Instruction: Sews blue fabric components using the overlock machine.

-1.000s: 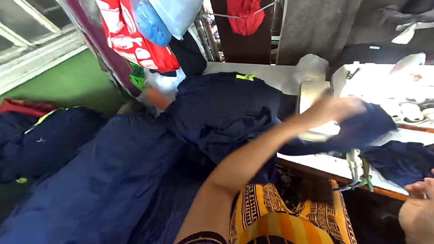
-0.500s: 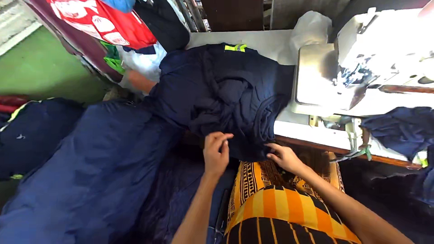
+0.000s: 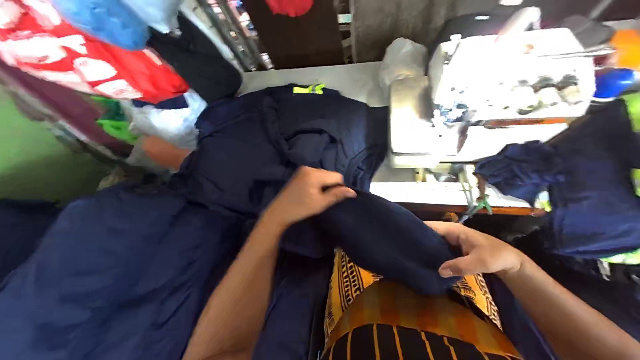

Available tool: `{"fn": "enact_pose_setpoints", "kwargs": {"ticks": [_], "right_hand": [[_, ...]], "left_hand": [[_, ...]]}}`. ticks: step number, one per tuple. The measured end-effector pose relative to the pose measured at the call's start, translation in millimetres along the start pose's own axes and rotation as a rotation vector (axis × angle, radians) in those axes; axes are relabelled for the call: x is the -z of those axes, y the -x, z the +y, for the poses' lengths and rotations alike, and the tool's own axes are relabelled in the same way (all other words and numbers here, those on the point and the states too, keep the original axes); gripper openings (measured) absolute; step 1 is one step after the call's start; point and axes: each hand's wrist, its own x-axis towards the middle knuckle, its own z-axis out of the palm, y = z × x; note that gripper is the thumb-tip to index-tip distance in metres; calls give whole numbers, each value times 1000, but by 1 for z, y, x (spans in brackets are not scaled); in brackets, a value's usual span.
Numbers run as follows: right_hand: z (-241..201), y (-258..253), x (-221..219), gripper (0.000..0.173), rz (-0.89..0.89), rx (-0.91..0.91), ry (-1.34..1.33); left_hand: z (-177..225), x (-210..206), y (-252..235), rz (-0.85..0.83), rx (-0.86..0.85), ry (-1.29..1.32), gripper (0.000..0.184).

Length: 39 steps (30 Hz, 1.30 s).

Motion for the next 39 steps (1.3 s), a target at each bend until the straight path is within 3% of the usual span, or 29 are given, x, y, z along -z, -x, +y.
{"fn": "enact_pose_setpoints", "kwargs": {"ticks": [3, 6, 8, 12, 14, 17, 20, 21, 22, 24, 26, 27, 29, 31, 33, 35, 36, 38, 39], "right_hand": [[-19, 18, 13, 27, 291, -97, 223], [-19, 10, 39, 19, 536, -209, 480], [-8, -5, 55, 13, 641, -245, 544], [10, -36, 56, 6, 850, -266, 590], [14, -41, 58, 9, 969, -220, 585], [12, -36, 56, 8, 1117, -84, 382], [-9, -44, 47, 7, 1157, -100, 272], [-14, -49, 43, 7, 1137, -100, 293], [-18, -53, 38, 7, 1092, -73, 366], [-27, -56, 30, 8, 923, 97, 674], [-41, -56, 22, 12, 736, 277, 960], [-48, -55, 20, 13, 691, 332, 1068], [-57, -47, 20, 18, 747, 390, 1150], [-54, -35, 26, 21, 942, 403, 986], [-47, -26, 29, 28, 1188, 322, 659], [-37, -24, 21, 14, 1319, 230, 310], [-32, -26, 14, 6, 1290, 193, 124], [-32, -35, -1, 32, 1130, 81, -276], [-33, -41, -6, 46, 1045, 19, -459]], "left_hand": [[-17, 69, -13, 133, 144, -247, 43], [-59, 98, -14, 203, 387, -466, 49], [-94, 88, -7, 198, 627, -516, 44], [-177, 17, 43, 177, 990, -451, 41], [-185, 9, 45, 190, 1053, -492, 40], [-153, 18, 38, 293, 936, -449, 46], [-91, 7, 4, 548, 542, -416, 42], [-65, -6, -11, 550, 400, -354, 40], [-39, -19, -26, 479, 260, -268, 40], [-3, -42, -55, 182, 17, -48, 51], [11, -60, -78, -99, -127, 72, 62], [13, -66, -86, -164, -167, 118, 55], [16, -72, -96, -172, -194, 176, 22], [22, -69, -97, -115, -80, 317, 13], [29, -65, -98, -41, 103, 531, 12], [32, -65, -99, 64, 279, 667, 15], [32, -68, -100, 154, 315, 620, 16], [31, -77, -97, 335, 223, 297, 18], [30, -81, -93, 391, 91, 106, 19]]}}
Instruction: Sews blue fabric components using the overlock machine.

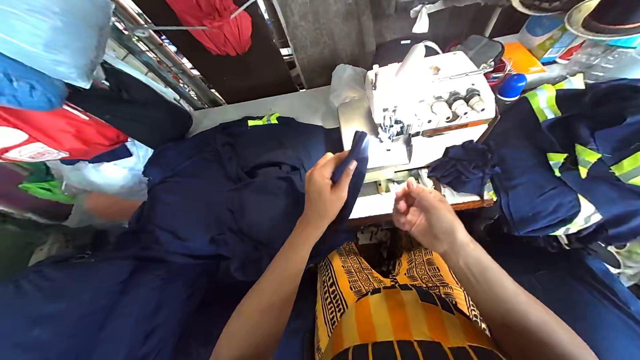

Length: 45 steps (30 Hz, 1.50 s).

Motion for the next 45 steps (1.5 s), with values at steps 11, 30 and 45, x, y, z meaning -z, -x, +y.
{"fn": "enact_pose_setpoints", "kwargs": {"ticks": [11, 30, 45], "right_hand": [[6, -16, -3, 15, 51, -43, -29], [17, -17, 17, 25, 257, 644, 966], [19, -56, 28, 31, 262, 690, 1135]], "left_hand": [[-15, 0, 86, -69, -452, -435, 25], [26, -6, 42, 83, 304, 119, 16], [-38, -75, -75, -211, 181, -492, 27]]}}
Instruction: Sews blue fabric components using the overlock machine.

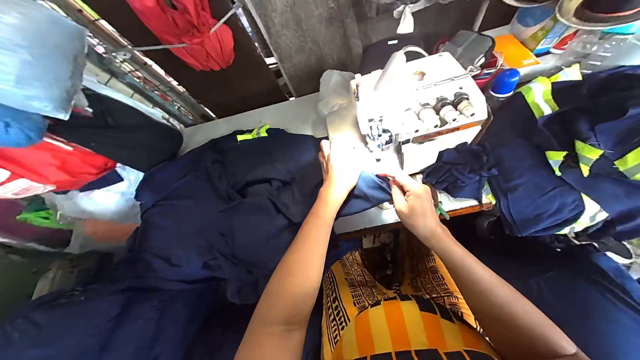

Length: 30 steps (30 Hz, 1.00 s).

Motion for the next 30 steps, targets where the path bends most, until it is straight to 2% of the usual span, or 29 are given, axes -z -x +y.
{"fn": "enact_pose_setpoints", "kwargs": {"ticks": [5, 8, 11, 14, 17, 19, 21, 23, 25, 27, 30], "right_hand": [[-8, -5, 7, 37, -6, -33, 123], [-9, -13, 5, 33, -1, -60, 139], [-9, -13, 3, 32, -22, -75, 100], [-11, -6, 3, 34, -88, -132, 32], [-8, -4, 8, 28, -122, -144, -5], [-1, -3, 14, 27, -153, -134, -32], [11, -4, 27, 25, -112, -102, -22], [30, -1, 57, 22, 31, -110, 54], [55, -1, 99, 25, 177, -184, 169], [76, -4, 131, 26, 240, -227, 278], [82, -11, 145, 21, 220, -243, 395]], "left_hand": [[20, 0, -23, -210, 86, -188, 35], [24, -1, -38, -234, 73, -207, 37], [10, -4, -45, -204, -16, -98, 39], [-13, -2, -38, -156, -185, -2, 43], [-21, 14, -19, -246, -289, 34, 45], [-31, 15, -2, -191, -340, 131, 42], [-37, 16, 18, -113, -271, 212, 53], [-37, 25, 46, 10, -237, 242, 64], [-33, 35, 71, 134, -229, 332, 67], [-25, 39, 91, 171, -189, 387, 63], [-2, 34, 102, 148, -231, 394, 52]]}}
